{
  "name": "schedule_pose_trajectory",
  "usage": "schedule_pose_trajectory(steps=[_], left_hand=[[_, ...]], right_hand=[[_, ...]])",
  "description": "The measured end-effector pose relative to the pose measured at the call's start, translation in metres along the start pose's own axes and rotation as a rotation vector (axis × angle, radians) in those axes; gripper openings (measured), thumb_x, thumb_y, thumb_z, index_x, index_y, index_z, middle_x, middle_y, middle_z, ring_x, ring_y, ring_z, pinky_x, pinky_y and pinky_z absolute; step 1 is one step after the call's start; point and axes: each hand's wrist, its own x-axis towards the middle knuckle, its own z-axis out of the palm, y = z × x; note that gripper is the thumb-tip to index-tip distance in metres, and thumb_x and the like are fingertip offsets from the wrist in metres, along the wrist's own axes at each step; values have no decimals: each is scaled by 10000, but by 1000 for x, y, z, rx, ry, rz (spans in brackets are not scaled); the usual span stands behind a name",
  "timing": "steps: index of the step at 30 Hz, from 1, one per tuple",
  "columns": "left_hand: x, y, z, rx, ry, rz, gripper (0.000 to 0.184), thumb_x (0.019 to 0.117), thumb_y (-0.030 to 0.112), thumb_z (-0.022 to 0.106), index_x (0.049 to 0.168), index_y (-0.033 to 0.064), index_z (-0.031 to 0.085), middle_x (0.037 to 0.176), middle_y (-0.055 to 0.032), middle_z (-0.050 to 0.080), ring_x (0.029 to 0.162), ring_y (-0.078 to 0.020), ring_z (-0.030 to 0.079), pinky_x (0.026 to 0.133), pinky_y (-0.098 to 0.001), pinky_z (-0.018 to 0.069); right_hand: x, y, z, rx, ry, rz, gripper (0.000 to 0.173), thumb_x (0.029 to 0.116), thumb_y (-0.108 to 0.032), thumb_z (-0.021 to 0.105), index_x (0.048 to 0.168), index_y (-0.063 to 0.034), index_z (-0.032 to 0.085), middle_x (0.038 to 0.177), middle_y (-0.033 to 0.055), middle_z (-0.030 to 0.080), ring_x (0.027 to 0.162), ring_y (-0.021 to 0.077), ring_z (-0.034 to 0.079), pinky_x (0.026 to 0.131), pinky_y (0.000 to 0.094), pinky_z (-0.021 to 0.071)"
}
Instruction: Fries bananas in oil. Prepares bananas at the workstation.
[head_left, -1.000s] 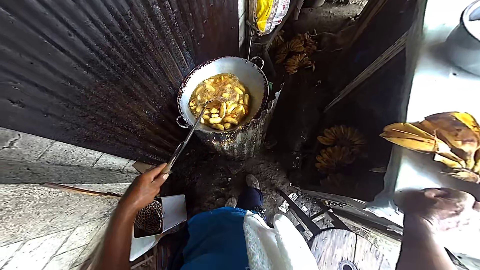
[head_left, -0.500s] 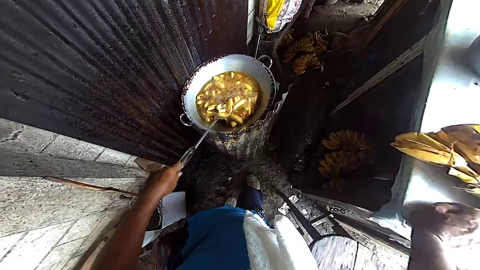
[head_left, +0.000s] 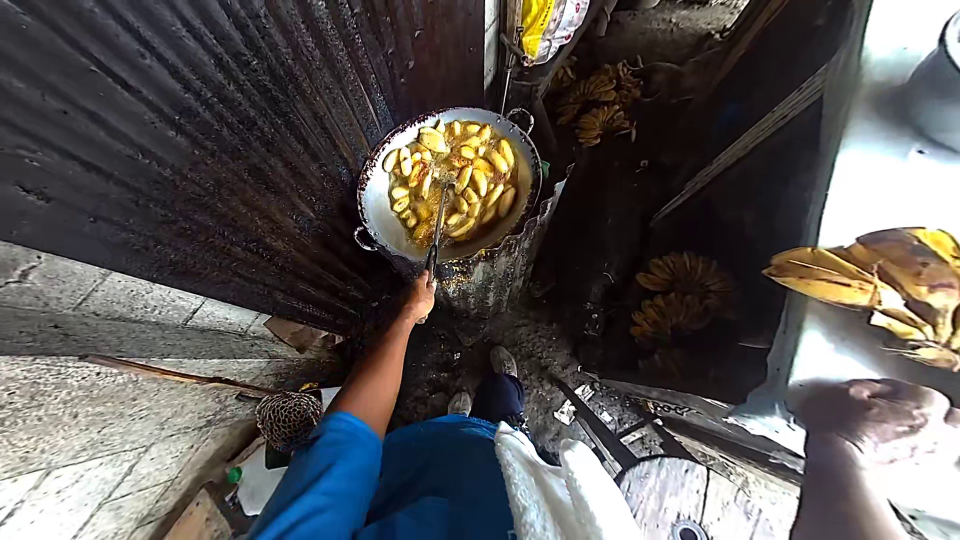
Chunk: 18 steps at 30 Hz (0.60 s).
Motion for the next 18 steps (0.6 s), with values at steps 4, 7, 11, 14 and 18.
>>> schedule_pose_trajectory(steps=[4, 7, 11, 14, 18], left_hand=[[-17, 10, -5, -570, -69, -85, 512, 1111, 396, 436, 1600, 273, 344, 737, -82, 514, 468, -152, 449, 432, -289, 424], [-47, -2, -35, -644, -102, -94, 481, 1103, 393, 459, 1566, 278, 405, 679, -54, 507, 422, -128, 448, 372, -257, 402], [-114, -28, -74, -516, -84, -69, 477, 1107, 336, 464, 1572, 247, 414, 717, -72, 550, 431, -127, 473, 376, -257, 422], [-167, -49, -100, -356, -62, -33, 482, 1106, 298, 470, 1579, 223, 417, 774, -79, 600, 460, -139, 503, 404, -276, 444], [-219, -73, -138, -252, -84, 28, 469, 1088, 283, 506, 1550, 206, 475, 749, -67, 634, 457, -146, 536, 402, -287, 469]], right_hand=[[-5, -3, -7, 6, 11, -15, 387, 968, -276, 462, 1242, -92, 662, 1453, 201, 524, 1384, 366, 490, 1100, 553, 424], [-5, -4, -7, 19, -1, -14, 385, 972, -288, 461, 1237, -100, 667, 1446, 201, 532, 1374, 372, 498, 1090, 567, 427], [-2, 0, -3, 29, 0, -24, 396, 974, -312, 462, 1246, -98, 655, 1428, 205, 544, 1362, 387, 506, 1079, 593, 426], [-1, 0, -1, 29, 5, -19, 392, 969, -303, 458, 1234, -99, 662, 1425, 203, 549, 1362, 377, 507, 1077, 582, 430], [0, -1, -2, 0, 1, -10, 401, 970, -298, 445, 1249, -103, 656, 1433, 195, 545, 1363, 366, 512, 1081, 571, 433]])
